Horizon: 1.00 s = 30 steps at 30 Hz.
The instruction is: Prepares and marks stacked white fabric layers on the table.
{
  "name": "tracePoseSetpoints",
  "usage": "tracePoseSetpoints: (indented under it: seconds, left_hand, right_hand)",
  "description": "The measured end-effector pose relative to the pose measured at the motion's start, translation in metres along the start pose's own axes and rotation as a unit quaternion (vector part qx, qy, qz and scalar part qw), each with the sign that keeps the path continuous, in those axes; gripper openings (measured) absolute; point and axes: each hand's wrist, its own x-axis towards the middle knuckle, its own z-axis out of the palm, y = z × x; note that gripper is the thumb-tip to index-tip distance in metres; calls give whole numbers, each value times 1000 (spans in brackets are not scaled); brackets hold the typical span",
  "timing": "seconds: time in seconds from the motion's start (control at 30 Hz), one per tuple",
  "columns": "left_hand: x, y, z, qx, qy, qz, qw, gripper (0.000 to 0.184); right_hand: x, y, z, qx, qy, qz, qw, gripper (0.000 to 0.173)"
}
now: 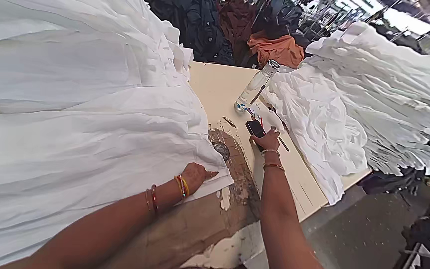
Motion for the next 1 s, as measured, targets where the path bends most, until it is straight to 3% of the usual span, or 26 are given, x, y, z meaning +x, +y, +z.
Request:
tracePoseSetpoints:
  seconds: [0.07, 0.17, 0.23, 0.3, 0.4, 0.47, 0.63, 0.73, 0.87, 0.93, 1.0]
  left_hand:
    - [-1, 0, 1, -4, 9, 0, 1000, 48]
    - [-1, 1, 1, -13, 13, -6, 1000, 48]
    - [-3, 2, 1, -18, 10, -7, 1000, 48]
    - [-4, 3, 2, -20, 20, -10, 1000, 47]
    - [-3, 4, 4, -17, 26, -20, 999, 45]
    - [-5, 5, 4, -16, 32, -20, 999, 43]
    - [-6, 5, 5, -19, 35, -23, 999, 40]
    - [-6, 5, 6, -9, 43, -26, 999, 40]
    - [-6, 6, 10, -6, 64, -25, 998, 41]
    - [-5, 4, 12, -20, 98, -25, 995, 45]
    - [-6, 4, 16, -51, 126, -37, 990, 46]
  right_hand:
    - [-28, -14, -3, -6, -2, -100, 995, 97]
    - [-74, -40, 2, -2, -150, -288, 946, 78]
    - [-97, -58, 2, -43, -228, -323, 918, 86]
    - [-102, -66, -2, -61, -251, -350, 900, 94]
    - [-107, -78, -4, -128, -266, -369, 881, 91]
    - [-112, -82, -3, -147, -282, -375, 871, 97]
    - [-128, -81, 9, -169, -197, -362, 895, 89]
    - [-121, -75, 10, -107, -165, -344, 918, 82]
    - [-108, -46, 9, 11, -117, -244, 963, 82]
    - [-117, -26, 6, 107, -66, -238, 963, 80]
    - [-141, -8, 9, 179, -10, -292, 939, 81]
